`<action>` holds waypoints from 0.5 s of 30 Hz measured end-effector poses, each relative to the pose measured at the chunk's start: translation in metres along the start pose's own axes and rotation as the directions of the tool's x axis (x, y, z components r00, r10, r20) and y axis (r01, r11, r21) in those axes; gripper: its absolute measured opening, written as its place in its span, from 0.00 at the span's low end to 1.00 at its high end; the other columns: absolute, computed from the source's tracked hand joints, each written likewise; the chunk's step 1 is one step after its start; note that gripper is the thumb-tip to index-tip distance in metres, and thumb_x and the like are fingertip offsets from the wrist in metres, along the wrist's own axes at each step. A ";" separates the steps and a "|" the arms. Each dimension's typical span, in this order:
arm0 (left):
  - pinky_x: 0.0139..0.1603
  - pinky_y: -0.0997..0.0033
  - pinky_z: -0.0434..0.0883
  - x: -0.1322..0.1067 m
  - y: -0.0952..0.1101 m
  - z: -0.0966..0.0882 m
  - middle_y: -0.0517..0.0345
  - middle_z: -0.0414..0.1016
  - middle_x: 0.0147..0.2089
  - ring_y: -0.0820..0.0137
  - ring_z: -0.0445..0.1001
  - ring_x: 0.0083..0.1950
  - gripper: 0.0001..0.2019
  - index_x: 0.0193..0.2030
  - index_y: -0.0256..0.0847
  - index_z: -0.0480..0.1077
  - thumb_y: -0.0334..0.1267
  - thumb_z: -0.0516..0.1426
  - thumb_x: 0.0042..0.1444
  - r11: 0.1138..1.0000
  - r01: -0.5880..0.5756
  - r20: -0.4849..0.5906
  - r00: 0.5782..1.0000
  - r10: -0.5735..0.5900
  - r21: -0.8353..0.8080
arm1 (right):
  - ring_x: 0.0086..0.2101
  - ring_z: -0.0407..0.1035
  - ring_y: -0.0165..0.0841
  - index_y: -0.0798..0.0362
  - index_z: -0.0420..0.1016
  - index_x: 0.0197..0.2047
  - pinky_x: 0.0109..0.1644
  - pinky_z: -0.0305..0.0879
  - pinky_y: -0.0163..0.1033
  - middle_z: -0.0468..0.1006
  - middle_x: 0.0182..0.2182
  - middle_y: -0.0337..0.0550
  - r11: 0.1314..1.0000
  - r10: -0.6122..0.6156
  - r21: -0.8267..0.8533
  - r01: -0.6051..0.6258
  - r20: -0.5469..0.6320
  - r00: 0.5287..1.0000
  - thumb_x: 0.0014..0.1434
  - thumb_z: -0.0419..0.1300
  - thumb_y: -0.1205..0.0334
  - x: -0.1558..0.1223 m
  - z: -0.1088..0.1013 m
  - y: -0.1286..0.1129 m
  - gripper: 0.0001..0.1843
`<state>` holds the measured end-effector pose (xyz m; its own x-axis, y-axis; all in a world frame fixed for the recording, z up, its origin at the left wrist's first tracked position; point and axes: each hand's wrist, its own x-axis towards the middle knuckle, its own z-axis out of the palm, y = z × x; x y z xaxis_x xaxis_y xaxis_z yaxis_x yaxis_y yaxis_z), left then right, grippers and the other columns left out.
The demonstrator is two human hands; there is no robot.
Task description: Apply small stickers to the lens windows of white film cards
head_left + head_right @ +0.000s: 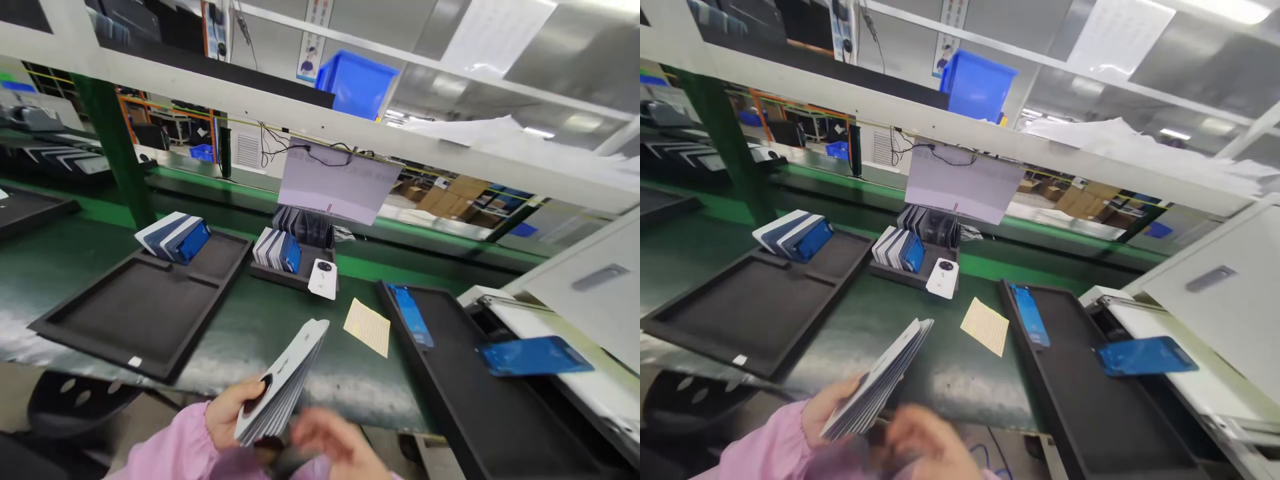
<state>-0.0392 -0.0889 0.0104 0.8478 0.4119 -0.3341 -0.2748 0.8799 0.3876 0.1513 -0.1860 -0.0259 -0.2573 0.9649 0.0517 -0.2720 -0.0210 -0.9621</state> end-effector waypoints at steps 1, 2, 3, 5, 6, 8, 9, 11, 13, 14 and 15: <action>0.24 0.77 0.69 -0.006 -0.006 0.000 0.52 0.77 0.26 0.71 0.74 0.25 0.16 0.37 0.32 0.74 0.38 0.66 0.40 0.999 0.038 0.045 0.998 -0.038 -0.006 | 0.50 0.67 0.43 0.38 0.63 0.56 0.49 0.65 0.48 0.72 0.50 0.43 0.996 -0.067 0.055 0.076 -0.148 0.987 0.44 0.66 0.44 0.001 0.000 -0.008 0.36; 0.26 0.76 0.69 -0.012 -0.011 0.000 0.51 0.78 0.28 0.71 0.75 0.26 0.16 0.37 0.32 0.75 0.37 0.66 0.40 0.998 0.069 0.078 0.995 -0.069 0.004 | 0.55 0.61 0.43 0.36 0.56 0.60 0.52 0.63 0.49 0.66 0.56 0.43 0.984 -0.123 0.084 0.157 -0.314 0.941 0.41 0.67 0.42 0.003 0.002 -0.015 0.44; 0.28 0.75 0.70 -0.016 -0.016 0.001 0.50 0.78 0.29 0.70 0.75 0.27 0.16 0.37 0.31 0.75 0.35 0.66 0.39 0.995 0.094 0.096 0.991 -0.095 0.024 | 0.56 0.59 0.45 0.36 0.54 0.61 0.52 0.62 0.50 0.62 0.58 0.44 0.973 -0.150 0.103 0.206 -0.393 0.907 0.37 0.67 0.40 0.006 0.005 -0.022 0.49; 0.31 0.75 0.70 -0.023 -0.026 0.003 0.48 0.79 0.31 0.70 0.76 0.30 0.16 0.37 0.30 0.75 0.33 0.65 0.39 0.992 0.100 0.084 0.991 -0.107 0.077 | 0.56 0.59 0.48 0.37 0.54 0.61 0.53 0.61 0.53 0.57 0.61 0.45 0.958 -0.129 0.173 0.228 -0.450 0.883 0.35 0.68 0.40 0.016 0.016 -0.030 0.50; 0.33 0.75 0.70 -0.025 -0.030 0.004 0.48 0.79 0.32 0.70 0.76 0.31 0.15 0.38 0.29 0.74 0.32 0.65 0.40 0.990 0.091 0.063 0.993 -0.098 0.103 | 0.55 0.60 0.50 0.38 0.55 0.60 0.52 0.62 0.55 0.57 0.61 0.45 0.949 -0.100 0.220 0.224 -0.462 0.881 0.37 0.68 0.41 0.021 0.023 -0.032 0.48; 0.35 0.74 0.70 -0.028 -0.035 0.002 0.48 0.79 0.33 0.70 0.76 0.32 0.15 0.39 0.30 0.74 0.32 0.65 0.41 0.988 0.073 0.013 0.997 -0.076 0.132 | 0.53 0.63 0.49 0.39 0.58 0.58 0.51 0.63 0.57 0.60 0.60 0.44 0.926 -0.034 0.311 0.214 -0.496 0.867 0.43 0.65 0.45 0.031 0.037 -0.032 0.39; 0.36 0.73 0.70 -0.029 -0.037 0.001 0.49 0.79 0.34 0.70 0.76 0.33 0.16 0.39 0.30 0.74 0.33 0.65 0.42 0.987 0.072 -0.010 0.997 -0.071 0.141 | 0.52 0.64 0.49 0.39 0.59 0.57 0.50 0.64 0.57 0.62 0.59 0.44 0.914 -0.012 0.344 0.213 -0.503 0.864 0.45 0.64 0.47 0.035 0.044 -0.032 0.37; 0.37 0.72 0.70 -0.031 -0.036 -0.001 0.49 0.79 0.34 0.70 0.76 0.33 0.15 0.39 0.30 0.74 0.35 0.64 0.43 0.984 0.076 -0.045 0.997 -0.070 0.164 | 0.51 0.66 0.47 0.39 0.59 0.57 0.48 0.65 0.57 0.64 0.57 0.44 0.899 -0.006 0.381 0.214 -0.478 0.878 0.45 0.64 0.49 0.040 0.053 -0.032 0.36; 0.37 0.72 0.70 -0.034 -0.031 0.000 0.49 0.78 0.35 0.70 0.75 0.34 0.15 0.40 0.31 0.74 0.35 0.64 0.44 0.978 0.071 -0.070 0.996 -0.058 0.198 | 0.48 0.68 0.45 0.39 0.59 0.57 0.48 0.66 0.56 0.65 0.56 0.44 0.895 -0.018 0.394 0.207 -0.432 0.902 0.44 0.65 0.52 0.047 0.056 -0.036 0.36; 0.36 0.72 0.70 -0.035 -0.027 0.004 0.50 0.78 0.35 0.70 0.75 0.34 0.15 0.40 0.32 0.74 0.36 0.64 0.45 0.973 0.062 -0.075 0.996 -0.047 0.221 | 0.46 0.69 0.43 0.39 0.60 0.56 0.48 0.66 0.55 0.67 0.54 0.43 0.893 -0.014 0.403 0.200 -0.419 0.908 0.45 0.64 0.54 0.052 0.056 -0.040 0.35; 0.35 0.72 0.70 -0.036 -0.021 0.008 0.50 0.78 0.35 0.70 0.75 0.33 0.15 0.41 0.33 0.74 0.37 0.63 0.46 0.967 0.052 -0.069 0.997 -0.035 0.249 | 0.43 0.71 0.41 0.40 0.62 0.54 0.47 0.67 0.54 0.70 0.51 0.42 0.887 0.001 0.420 0.191 -0.414 0.910 0.45 0.64 0.56 0.057 0.054 -0.044 0.32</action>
<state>-0.0608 -0.1242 0.0213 0.8235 0.3960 -0.4063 -0.1088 0.8131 0.5719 0.0990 -0.1437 0.0342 0.1501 0.9866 -0.0645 -0.6796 0.0556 -0.7315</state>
